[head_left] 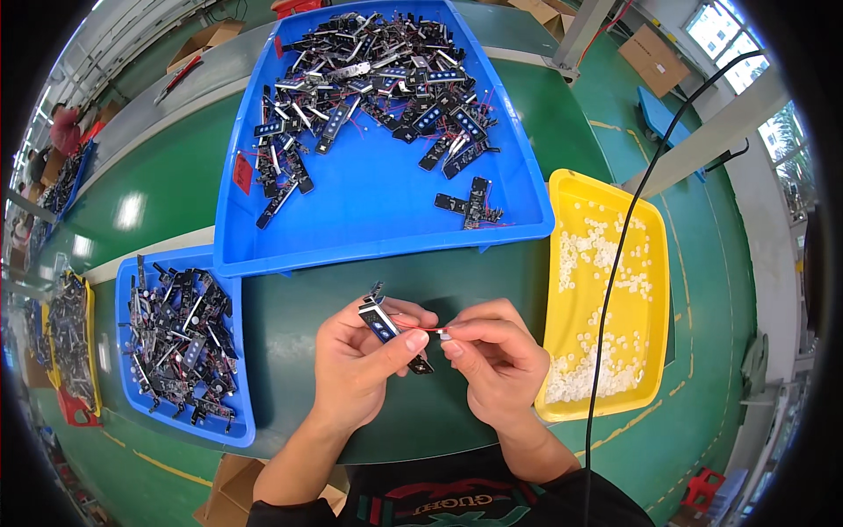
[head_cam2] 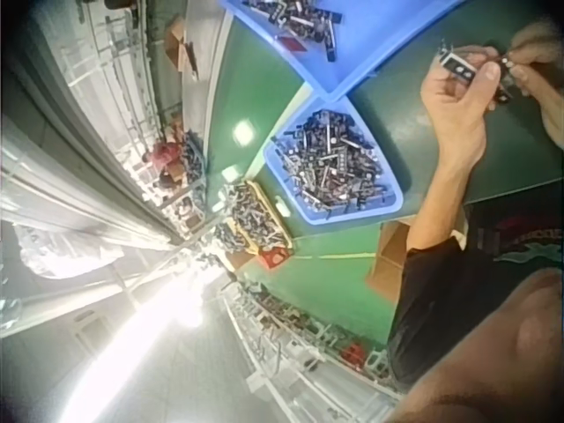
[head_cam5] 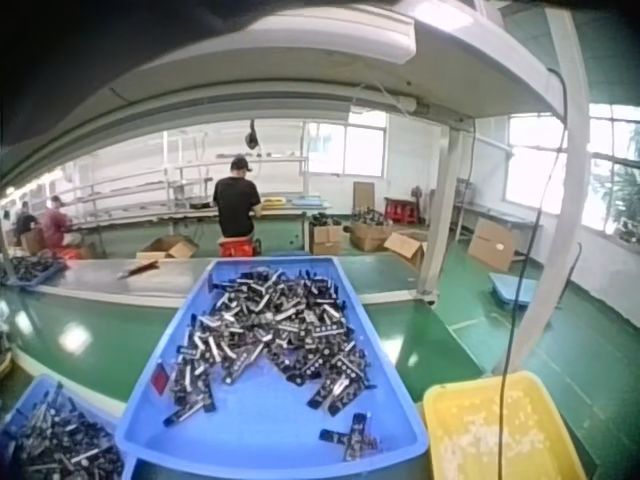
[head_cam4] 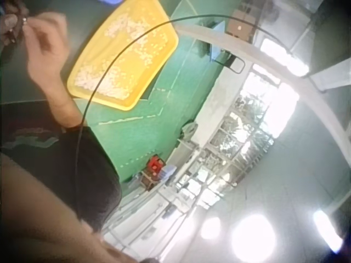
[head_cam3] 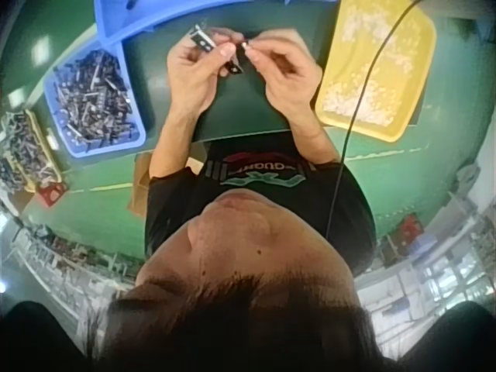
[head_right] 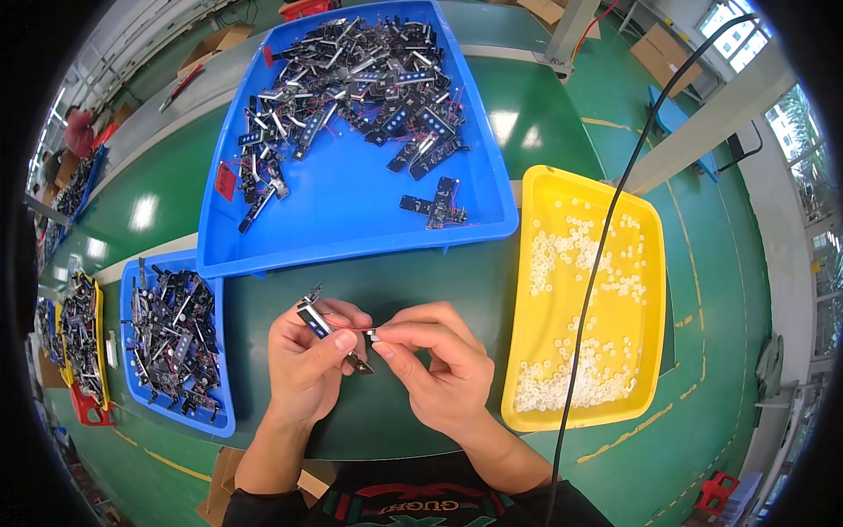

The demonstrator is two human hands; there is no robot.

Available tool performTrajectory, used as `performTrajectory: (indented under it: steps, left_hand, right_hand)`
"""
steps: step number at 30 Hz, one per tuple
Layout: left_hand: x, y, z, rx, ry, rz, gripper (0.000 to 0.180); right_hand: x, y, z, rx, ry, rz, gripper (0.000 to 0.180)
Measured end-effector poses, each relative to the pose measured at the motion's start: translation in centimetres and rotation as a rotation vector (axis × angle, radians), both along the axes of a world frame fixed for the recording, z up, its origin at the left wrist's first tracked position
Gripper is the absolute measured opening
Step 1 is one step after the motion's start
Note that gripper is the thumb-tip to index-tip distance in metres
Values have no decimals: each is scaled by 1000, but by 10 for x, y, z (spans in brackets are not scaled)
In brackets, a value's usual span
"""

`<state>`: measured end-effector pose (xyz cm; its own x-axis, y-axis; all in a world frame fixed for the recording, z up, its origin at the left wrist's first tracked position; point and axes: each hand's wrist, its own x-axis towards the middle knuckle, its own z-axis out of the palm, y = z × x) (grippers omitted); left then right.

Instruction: The person repeatedly picks small white cylindrical components from a yellow tray and inserts them into small black circuit boards taken from a blue bin. The person handles the items one at a time, placing the assembled boards back into the blue bin after each insertion.

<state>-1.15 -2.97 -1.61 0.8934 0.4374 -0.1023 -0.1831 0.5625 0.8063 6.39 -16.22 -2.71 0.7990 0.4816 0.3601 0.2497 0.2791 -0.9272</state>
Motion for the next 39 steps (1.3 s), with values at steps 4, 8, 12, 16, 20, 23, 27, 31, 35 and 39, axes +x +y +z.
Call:
performTrajectory:
  steps: [4,8,12,16,20,23,27,31,35,39]
  left_hand:
    - [0,-1,3,27,12,-37,11]
    - [1,-1,3,103,35,-97,14]
    - [1,-4,1,171,27,-42,14]
    - [2,-5,2,274,54,-3,13]
    - [0,-5,0,373,61,-24,13]
    - [-1,-6,1,459,17,-43,15]
    - [-1,-10,-1,553,-50,-103,20]
    - [0,-10,-2,585,-47,-155,20]
    - [-2,-9,11,408,-24,-108,19]
    - [-12,18,48,1112,255,-28,12]
  right_hand:
    - [2,0,-2,12,-23,3,17]
    - [0,2,-2,75,109,-3,19]
    - [2,-1,-1,20,42,11,22]
    - [3,-3,-1,29,69,42,21]
    - [1,-3,-3,75,117,45,18]
    - [-1,-2,-1,74,136,37,14]
    - [-3,-2,-8,119,104,7,14]
    - [-2,-3,-11,100,2,-28,16]
    - [-4,-1,-2,43,21,-27,20]
    - [3,-22,26,-209,-201,-69,26]
